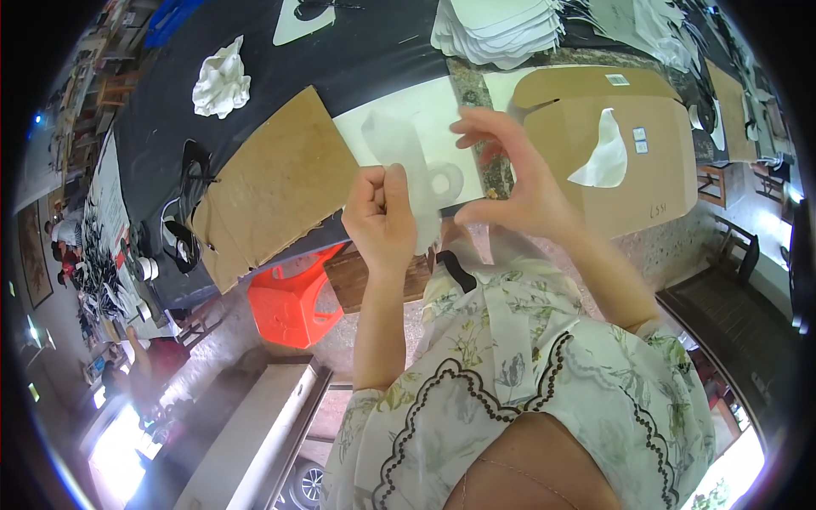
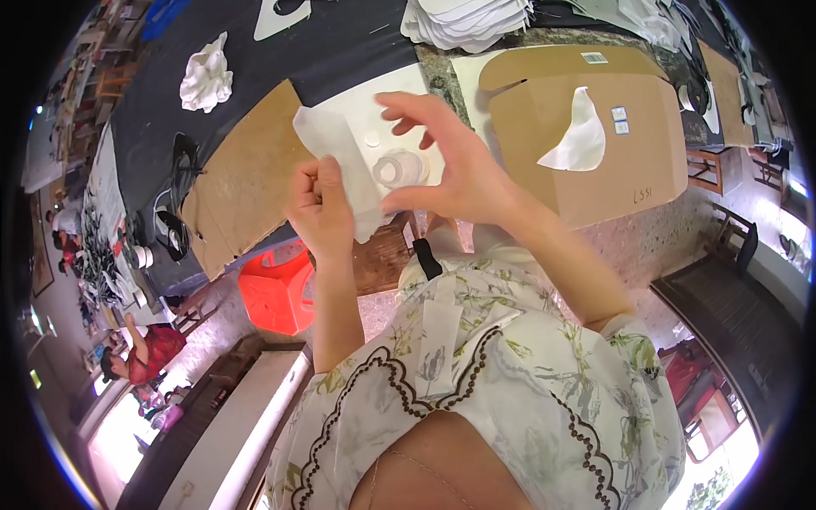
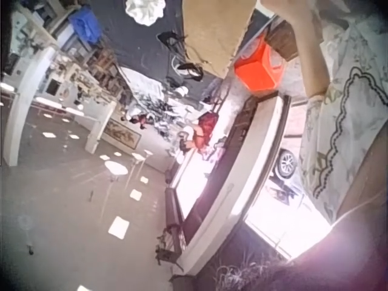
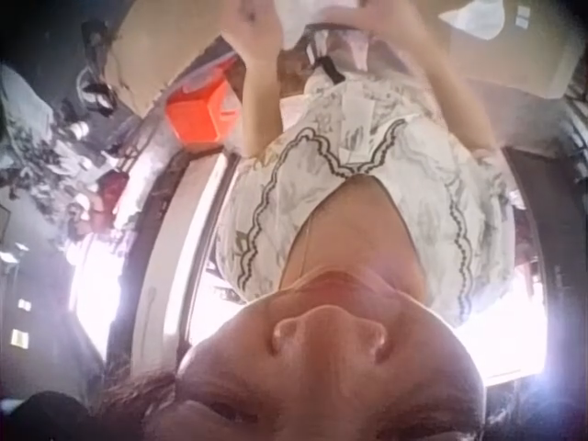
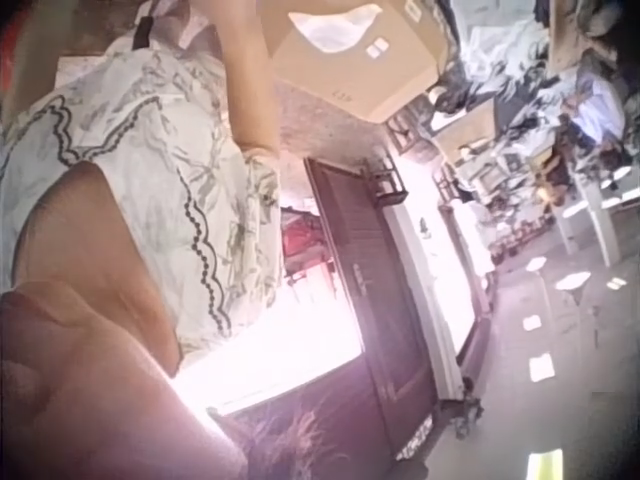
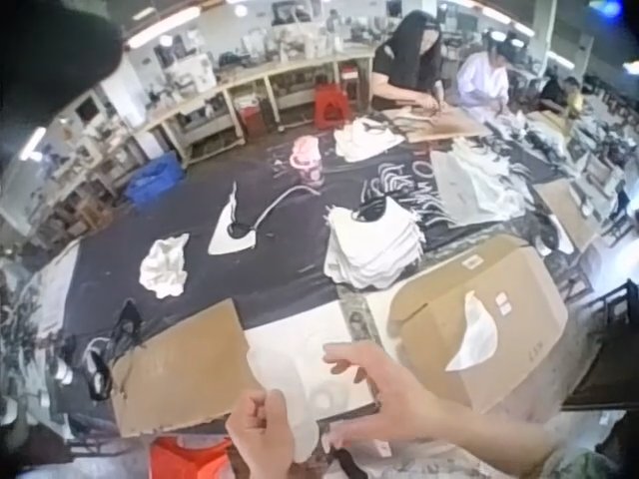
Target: Cleaning and inspecting small circular shoe components using a cloth and a scraping tool.
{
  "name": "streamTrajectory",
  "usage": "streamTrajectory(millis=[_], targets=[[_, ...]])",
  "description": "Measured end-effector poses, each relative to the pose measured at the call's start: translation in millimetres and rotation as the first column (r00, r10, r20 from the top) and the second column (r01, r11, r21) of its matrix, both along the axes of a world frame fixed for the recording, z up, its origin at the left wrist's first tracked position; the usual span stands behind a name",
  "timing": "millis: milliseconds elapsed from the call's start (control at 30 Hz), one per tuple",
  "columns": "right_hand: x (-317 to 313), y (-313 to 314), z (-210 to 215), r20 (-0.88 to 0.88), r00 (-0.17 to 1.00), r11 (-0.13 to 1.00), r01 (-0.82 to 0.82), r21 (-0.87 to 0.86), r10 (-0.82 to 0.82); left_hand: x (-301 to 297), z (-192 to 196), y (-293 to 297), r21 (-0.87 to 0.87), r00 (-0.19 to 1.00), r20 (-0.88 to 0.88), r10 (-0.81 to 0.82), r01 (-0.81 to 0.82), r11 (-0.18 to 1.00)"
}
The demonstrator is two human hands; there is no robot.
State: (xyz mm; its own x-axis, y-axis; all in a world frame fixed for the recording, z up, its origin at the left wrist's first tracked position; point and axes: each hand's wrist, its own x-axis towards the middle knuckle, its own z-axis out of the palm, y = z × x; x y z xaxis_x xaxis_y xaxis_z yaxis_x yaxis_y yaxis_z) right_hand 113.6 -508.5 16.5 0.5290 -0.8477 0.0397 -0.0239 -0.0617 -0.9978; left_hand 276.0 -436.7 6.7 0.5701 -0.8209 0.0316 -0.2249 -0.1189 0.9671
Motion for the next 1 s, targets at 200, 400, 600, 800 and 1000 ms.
streamTrajectory(millis=[200, 400, 600, 800, 1000], targets=[[8, -15, 30, -0.041, 0.969, 0.968, -0.246, -0.051, 0.244, 7, 26, -3, -0.097, 0.961, -0.265, -0.075, 0.051, 0.994], [31, -19, 41, 0.374, 0.906, 0.880, -0.333, 0.338, 0.199, 24, 54, -4, -0.127, 0.949, -0.254, -0.187, 0.159, 0.979], [31, -26, 49, 0.349, 0.926, 0.894, -0.272, 0.356, 0.143, 29, 67, -2, -0.239, 0.894, -0.268, -0.358, 0.299, 0.924], [28, -31, 54, 0.509, 0.859, 0.833, -0.320, 0.452, 0.053, 42, 65, 2, -0.065, 0.937, -0.126, -0.325, 0.319, 0.945], [19, -35, 44, 0.201, 0.964, 0.983, -0.161, -0.086, 0.175, 45, 70, 1, 0.071, 0.960, 0.015, -0.279, 0.277, 0.958]])
